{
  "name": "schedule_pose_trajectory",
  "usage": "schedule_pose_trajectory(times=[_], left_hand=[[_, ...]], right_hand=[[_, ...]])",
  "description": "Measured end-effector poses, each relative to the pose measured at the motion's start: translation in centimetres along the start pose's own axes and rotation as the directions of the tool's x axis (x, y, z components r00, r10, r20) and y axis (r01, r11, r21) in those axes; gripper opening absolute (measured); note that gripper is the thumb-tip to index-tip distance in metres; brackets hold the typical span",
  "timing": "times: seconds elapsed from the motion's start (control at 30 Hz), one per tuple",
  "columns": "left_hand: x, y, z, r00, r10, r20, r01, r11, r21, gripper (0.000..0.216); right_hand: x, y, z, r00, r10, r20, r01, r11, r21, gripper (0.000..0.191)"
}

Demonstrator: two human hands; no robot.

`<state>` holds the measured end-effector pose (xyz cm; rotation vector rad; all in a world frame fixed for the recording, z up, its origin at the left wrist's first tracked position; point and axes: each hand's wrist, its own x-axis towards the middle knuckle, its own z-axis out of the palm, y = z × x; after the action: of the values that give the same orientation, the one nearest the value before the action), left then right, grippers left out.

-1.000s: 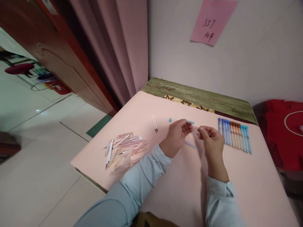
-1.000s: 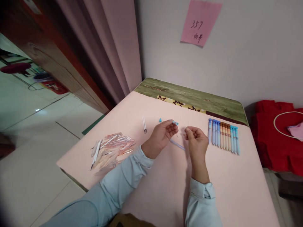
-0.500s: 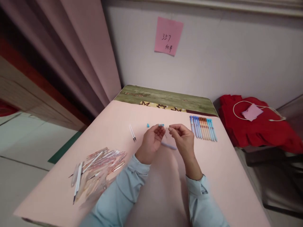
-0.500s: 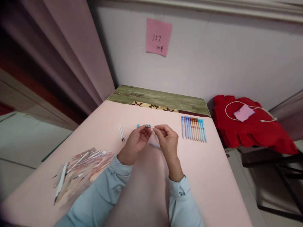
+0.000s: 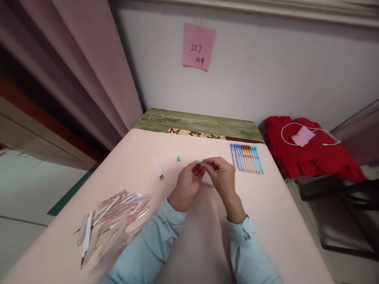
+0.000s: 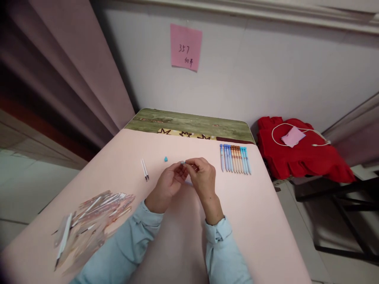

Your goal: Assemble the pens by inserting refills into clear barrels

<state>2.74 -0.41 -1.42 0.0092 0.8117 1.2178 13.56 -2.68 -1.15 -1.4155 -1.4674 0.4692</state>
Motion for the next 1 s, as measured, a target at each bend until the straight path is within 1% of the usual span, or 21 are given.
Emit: schedule_pose_trajectory(times=[0.07, 0.13, 0.2, 0.23, 0.3, 0.37, 0.47, 0.57, 0.63, 0.77, 0.83, 0.87, 1.0], left_hand=[[0.1, 0.4, 0.0, 0.999, -0.034, -0.005, 0.034, 0.999, -0.009, 0.02], [0.3, 1.3, 0.0, 0.998, -0.054, -0.028, 0.053, 0.998, -0.028, 0.02], [0.5, 2.6, -0.1, 0.998, -0.023, -0.054, 0.021, 0.999, -0.05, 0.019], [0.6, 3.4, -0.2, 0.998, 0.01, -0.061, -0.014, 0.998, -0.058, 0.019], [0.7, 4.7, -0.3, 0.994, 0.081, -0.071, -0.086, 0.994, -0.066, 0.018], [0.7, 5.8, -0.5, 0.989, 0.124, -0.077, -0.13, 0.989, -0.068, 0.018], [0.8, 6.5, -0.6, 0.989, 0.124, -0.085, -0.131, 0.989, -0.072, 0.019], [0.9, 6.4, -0.6, 0.992, 0.089, -0.092, -0.097, 0.992, -0.084, 0.019], [0.9, 6.2, -0.5, 0.994, 0.071, -0.088, -0.078, 0.993, -0.086, 0.019], [0.9, 5.4, -0.4, 0.991, 0.122, -0.061, -0.125, 0.991, -0.048, 0.019], [1.0, 4.6, -0.5, 0.988, 0.147, -0.047, -0.148, 0.989, -0.022, 0.018], [1.1, 4.0, -0.5, 0.989, 0.141, -0.046, -0.141, 0.99, -0.009, 0.018], [1.4, 1.4, -0.9, 0.998, 0.03, -0.063, -0.027, 0.998, 0.051, 0.016]], right_hand=[[0.1, 0.2, 0.0, 0.998, 0.069, -0.002, -0.068, 0.993, 0.094, 0.016], [0.2, 0.7, -0.2, 0.987, 0.16, -0.012, -0.154, 0.967, 0.203, 0.024], [0.3, 1.4, -0.4, 0.972, 0.233, -0.036, -0.219, 0.95, 0.224, 0.027], [0.4, 1.9, -0.5, 0.966, 0.254, -0.052, -0.24, 0.953, 0.183, 0.027], [0.3, 2.7, -0.5, 0.963, 0.265, -0.059, -0.264, 0.964, 0.028, 0.022], [0.1, 3.2, -0.2, 0.967, 0.254, -0.004, -0.252, 0.957, -0.143, 0.017], [-0.4, 3.5, 0.9, 0.963, 0.248, 0.105, -0.201, 0.922, -0.33, 0.013], [-0.9, 3.6, 1.9, 0.958, 0.252, 0.14, -0.165, 0.877, -0.451, 0.011], [-1.1, 3.8, 2.3, 0.959, 0.245, 0.142, -0.148, 0.861, -0.487, 0.01], [-1.2, 4.0, 2.6, 0.964, 0.226, 0.142, -0.124, 0.851, -0.511, 0.01], [-1.2, 4.0, 2.6, 0.965, 0.221, 0.14, -0.116, 0.842, -0.526, 0.012], [-1.2, 3.9, 2.6, 0.966, 0.218, 0.14, -0.112, 0.838, -0.534, 0.013], [-1.1, 3.9, 2.4, 0.966, 0.219, 0.136, -0.11, 0.827, -0.551, 0.016]])
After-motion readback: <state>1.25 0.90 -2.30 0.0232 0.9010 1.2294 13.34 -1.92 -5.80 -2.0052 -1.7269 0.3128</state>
